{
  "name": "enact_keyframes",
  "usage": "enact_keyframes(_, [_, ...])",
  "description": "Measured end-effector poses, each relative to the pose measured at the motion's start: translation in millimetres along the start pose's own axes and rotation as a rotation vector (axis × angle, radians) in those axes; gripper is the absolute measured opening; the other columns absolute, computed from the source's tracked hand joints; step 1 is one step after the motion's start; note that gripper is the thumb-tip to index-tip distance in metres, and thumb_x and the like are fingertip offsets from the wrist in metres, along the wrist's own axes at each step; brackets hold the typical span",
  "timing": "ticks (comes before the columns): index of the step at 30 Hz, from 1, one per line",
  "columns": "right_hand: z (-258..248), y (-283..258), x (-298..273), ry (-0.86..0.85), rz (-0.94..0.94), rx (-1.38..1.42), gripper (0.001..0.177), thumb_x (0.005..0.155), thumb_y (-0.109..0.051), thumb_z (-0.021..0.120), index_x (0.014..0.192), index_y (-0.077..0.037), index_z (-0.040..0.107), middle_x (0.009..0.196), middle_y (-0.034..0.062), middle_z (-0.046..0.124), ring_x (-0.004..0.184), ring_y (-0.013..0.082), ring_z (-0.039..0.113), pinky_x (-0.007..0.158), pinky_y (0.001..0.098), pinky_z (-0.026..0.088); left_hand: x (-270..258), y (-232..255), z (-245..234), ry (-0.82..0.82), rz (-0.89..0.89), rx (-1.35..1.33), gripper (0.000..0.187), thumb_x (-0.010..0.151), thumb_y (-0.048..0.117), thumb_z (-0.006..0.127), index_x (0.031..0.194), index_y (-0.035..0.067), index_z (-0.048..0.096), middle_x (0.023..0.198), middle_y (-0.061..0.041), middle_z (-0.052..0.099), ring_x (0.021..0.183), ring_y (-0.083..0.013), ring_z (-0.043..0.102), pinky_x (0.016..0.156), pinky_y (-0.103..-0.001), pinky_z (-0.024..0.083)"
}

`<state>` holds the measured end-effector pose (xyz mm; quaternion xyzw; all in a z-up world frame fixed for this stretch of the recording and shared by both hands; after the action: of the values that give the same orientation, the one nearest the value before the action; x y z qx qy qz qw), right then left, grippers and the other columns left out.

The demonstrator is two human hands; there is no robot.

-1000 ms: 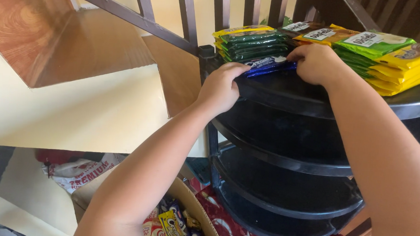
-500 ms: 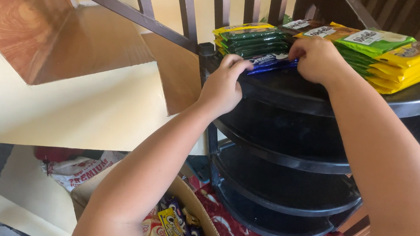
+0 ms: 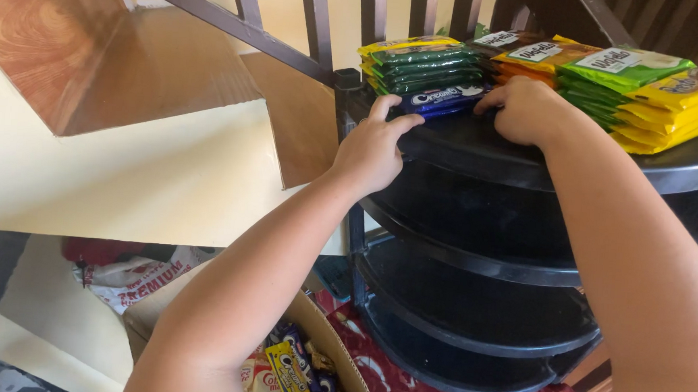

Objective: The person sits on the floor and sorts snack packets from a cardboard box onto a black rolling cart. They pick up various items, including Wafello, Presto, and Creamo packages, and arrange them on the top shelf of the cart.

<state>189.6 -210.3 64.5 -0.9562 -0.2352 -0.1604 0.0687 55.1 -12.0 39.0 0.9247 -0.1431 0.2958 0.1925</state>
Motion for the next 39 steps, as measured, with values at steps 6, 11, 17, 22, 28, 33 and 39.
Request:
enact_keyframes(6, [-16, -10, -9, 0.095, -0.019, 0.007, 0.035, 0.09, -0.01, 0.058, 0.116, -0.022, 0.078, 0.108, 0.018, 0.074, 0.102, 0.0381, 0.068, 0.097, 0.0462, 0.054, -6, 5, -10, 0.057, 0.08, -0.001, 0.067, 0.077, -0.008, 0.066, 0.135, 0.026, 0.066, 0.161, -0.01, 0.035, 0.11, -0.0292, 0.069, 0.085, -0.038, 0.058])
enact_keyframes(11, [-41, -23, -24, 0.313, -0.041, 0.091, 0.027, 0.093, -0.014, 0.057, 0.11, -0.017, 0.078, 0.109, 0.0163, 0.073, 0.1, 0.0396, 0.067, 0.091, 0.0494, 0.053, -20, 16, -34, -0.006, 0.041, 0.045, 0.066, 0.08, -0.009, 0.059, 0.137, 0.023, 0.064, 0.162, -0.01, 0.033, 0.111, -0.0296, 0.068, 0.081, -0.037, 0.059])
enact_keyframes(17, [-68, -58, -49, 0.63, -0.266, 0.18, 0.02, 0.095, -0.011, 0.06, 0.105, -0.009, 0.077, 0.11, 0.0182, 0.07, 0.099, 0.0391, 0.067, 0.088, 0.0476, 0.054, -35, 18, -53, 0.038, 0.14, 0.123, 0.058, 0.08, -0.001, 0.063, 0.135, 0.017, 0.062, 0.158, -0.013, 0.035, 0.121, -0.0347, 0.062, 0.086, -0.04, 0.058])
enact_keyframes(22, [-80, -121, -94, 0.712, -0.401, 0.28, 0.018, 0.095, -0.003, 0.063, 0.107, -0.007, 0.076, 0.106, 0.0168, 0.067, 0.089, 0.038, 0.067, 0.079, 0.0455, 0.055, -58, 17, -68, 0.097, 0.178, 0.141, 0.054, 0.08, 0.002, 0.065, 0.132, 0.015, 0.063, 0.154, -0.015, 0.041, 0.127, -0.0393, 0.059, 0.094, -0.045, 0.055])
enact_keyframes(28, [-63, -179, -135, 0.715, -0.662, 0.378, 0.019, 0.093, 0.003, 0.065, 0.108, -0.004, 0.073, 0.098, 0.0155, 0.065, 0.086, 0.0343, 0.067, 0.075, 0.0405, 0.055, -98, 4, -80, 0.09, 0.091, 0.109, 0.062, 0.078, 0.002, 0.066, 0.139, 0.008, 0.055, 0.151, -0.018, 0.044, 0.118, -0.0419, 0.06, 0.093, -0.048, 0.054])
enact_keyframes(33, [-8, -208, -153, 0.493, -0.623, 0.638, 0.018, 0.091, 0.004, 0.067, 0.105, -0.004, 0.074, 0.092, 0.0139, 0.065, 0.072, 0.0243, 0.066, 0.065, 0.0334, 0.055, -152, -2, -77, 0.047, 0.168, 0.302, 0.059, 0.078, 0.005, 0.069, 0.135, 0.007, 0.056, 0.144, -0.016, 0.051, 0.116, -0.0402, 0.062, 0.087, -0.048, 0.056])
enact_keyframes(39, [65, -240, -173, 0.277, -0.617, 0.83, 0.018, 0.092, 0.004, 0.066, 0.106, -0.004, 0.072, 0.1, 0.0111, 0.069, 0.078, 0.0189, 0.069, 0.066, 0.028, 0.056, -217, -35, -63, 0.017, -0.004, 0.198, 0.052, 0.081, 0.006, 0.068, 0.132, 0.01, 0.058, 0.141, -0.016, 0.052, 0.114, -0.0391, 0.063, 0.086, -0.048, 0.055])
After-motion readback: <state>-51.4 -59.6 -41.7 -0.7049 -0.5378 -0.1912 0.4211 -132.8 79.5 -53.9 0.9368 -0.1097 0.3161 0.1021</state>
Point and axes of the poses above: each hand's wrist, its own x-axis towards the middle knuckle, its own z-axis out of the palm, y = z × x, the point moved 7 cm from there along x, towards the middle knuckle
